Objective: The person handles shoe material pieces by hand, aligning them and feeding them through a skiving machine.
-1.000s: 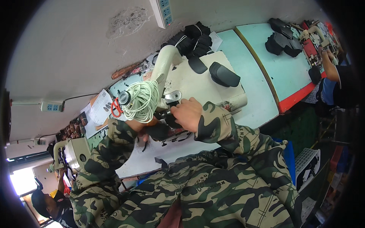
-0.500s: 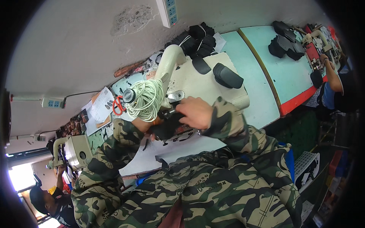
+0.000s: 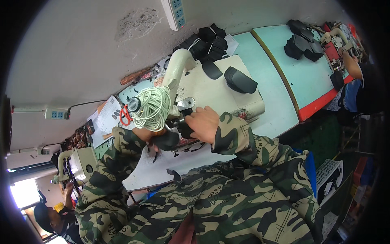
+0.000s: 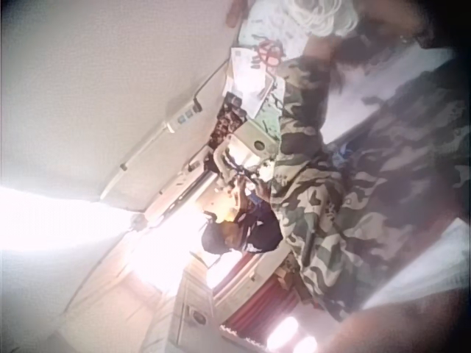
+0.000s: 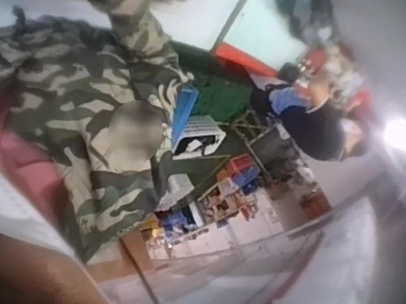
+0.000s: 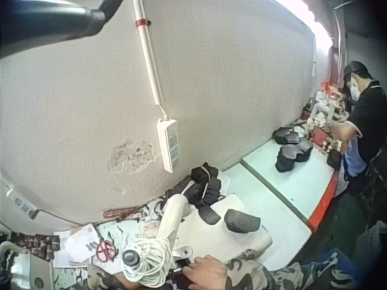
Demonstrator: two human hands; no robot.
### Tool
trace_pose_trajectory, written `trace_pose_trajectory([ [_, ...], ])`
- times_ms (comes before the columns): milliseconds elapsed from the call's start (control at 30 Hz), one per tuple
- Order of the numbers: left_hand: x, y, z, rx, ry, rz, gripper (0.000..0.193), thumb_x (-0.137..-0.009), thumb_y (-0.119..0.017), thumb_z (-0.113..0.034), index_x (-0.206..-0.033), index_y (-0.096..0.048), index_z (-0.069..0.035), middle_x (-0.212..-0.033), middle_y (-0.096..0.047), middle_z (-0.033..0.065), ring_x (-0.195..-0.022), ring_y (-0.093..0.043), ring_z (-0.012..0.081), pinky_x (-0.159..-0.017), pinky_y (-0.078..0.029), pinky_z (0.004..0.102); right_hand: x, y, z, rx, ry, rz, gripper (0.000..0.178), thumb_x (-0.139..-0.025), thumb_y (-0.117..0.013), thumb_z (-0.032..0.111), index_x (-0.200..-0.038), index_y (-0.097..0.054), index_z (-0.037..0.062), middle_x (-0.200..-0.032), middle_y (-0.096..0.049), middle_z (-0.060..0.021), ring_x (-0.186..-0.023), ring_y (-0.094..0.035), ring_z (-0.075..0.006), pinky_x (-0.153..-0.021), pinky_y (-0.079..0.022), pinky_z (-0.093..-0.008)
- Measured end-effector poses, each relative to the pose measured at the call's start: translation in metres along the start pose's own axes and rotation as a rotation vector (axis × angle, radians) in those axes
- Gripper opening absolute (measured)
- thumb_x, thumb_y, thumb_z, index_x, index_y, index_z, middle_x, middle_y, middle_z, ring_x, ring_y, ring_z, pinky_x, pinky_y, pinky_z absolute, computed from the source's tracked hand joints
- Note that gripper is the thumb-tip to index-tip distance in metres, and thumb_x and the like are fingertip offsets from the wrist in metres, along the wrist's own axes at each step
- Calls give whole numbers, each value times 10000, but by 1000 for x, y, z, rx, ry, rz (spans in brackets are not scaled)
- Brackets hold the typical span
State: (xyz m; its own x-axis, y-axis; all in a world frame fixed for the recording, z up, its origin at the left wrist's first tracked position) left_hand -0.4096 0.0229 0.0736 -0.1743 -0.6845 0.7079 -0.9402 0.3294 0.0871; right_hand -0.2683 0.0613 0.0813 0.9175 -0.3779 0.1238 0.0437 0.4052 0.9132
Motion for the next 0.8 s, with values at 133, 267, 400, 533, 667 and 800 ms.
trace_pose_trajectory([
  [133,3,1,3,11,3,-20,242,-898,-515,-169,-1065,-558,0,-728,-637,104,-462,-613,171,-341,-421,226,-1,1,-9,-129,-87,57,373,-707,-711,245,-984,-575,35,-949,-575,-101,-911,-512,-320,-792,-413,-407],
  [267,9,0,8,49,-6,-7,236,-897,-518,-165,-1058,-561,1,-727,-637,103,-466,-615,171,-344,-422,225,1,19,2,-78,24,-161,364,-697,-709,263,-956,-574,46,-837,-613,-81,-906,-546,-279,-769,-431,-420],
  [400,17,1,13,90,-12,-1,230,-896,-521,-161,-1052,-565,2,-726,-637,103,-470,-618,172,-346,-423,224,4,2,-9,-115,-124,65,363,-748,-688,267,-977,-574,9,-890,-596,-127,-898,-522,-318,-791,-410,-418],
  [533,11,-4,10,53,4,-39,224,-896,-523,-156,-1046,-568,4,-725,-637,102,-474,-621,172,-348,-424,223,6,10,-12,-169,-54,21,352,-737,-689,293,-948,-582,31,-871,-611,-116,-907,-545,-301,-777,-427,-423],
  [667,11,-9,10,19,8,-73,218,-895,-526,-152,-1039,-571,5,-725,-636,101,-478,-624,173,-351,-425,222,4,14,-2,-187,27,-31,366,-734,-695,254,-975,-569,10,-893,-598,-134,-905,-533,-316,-786,-430,-414],
  [800,24,-1,27,200,-19,-39,198,-915,-515,-123,-1073,-535,-4,-838,-637,118,-577,-663,197,-388,-457,221,3,5,-7,-155,-105,79,375,-733,-694,221,-993,-546,-6,-923,-575,-153,-922,-515,-329,-800,-424,-413],
])
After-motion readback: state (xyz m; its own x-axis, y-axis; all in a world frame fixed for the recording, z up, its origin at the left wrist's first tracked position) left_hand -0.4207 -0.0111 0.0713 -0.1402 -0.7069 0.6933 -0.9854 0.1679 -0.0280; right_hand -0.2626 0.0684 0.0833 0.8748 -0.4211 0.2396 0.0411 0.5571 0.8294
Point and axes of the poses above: each hand's wrist, its own x-axis away from the middle knuckle, its own y-axis out of the back of the hand, z = x × y, the point moved 7 cm from there along -x, towards the middle knuckle
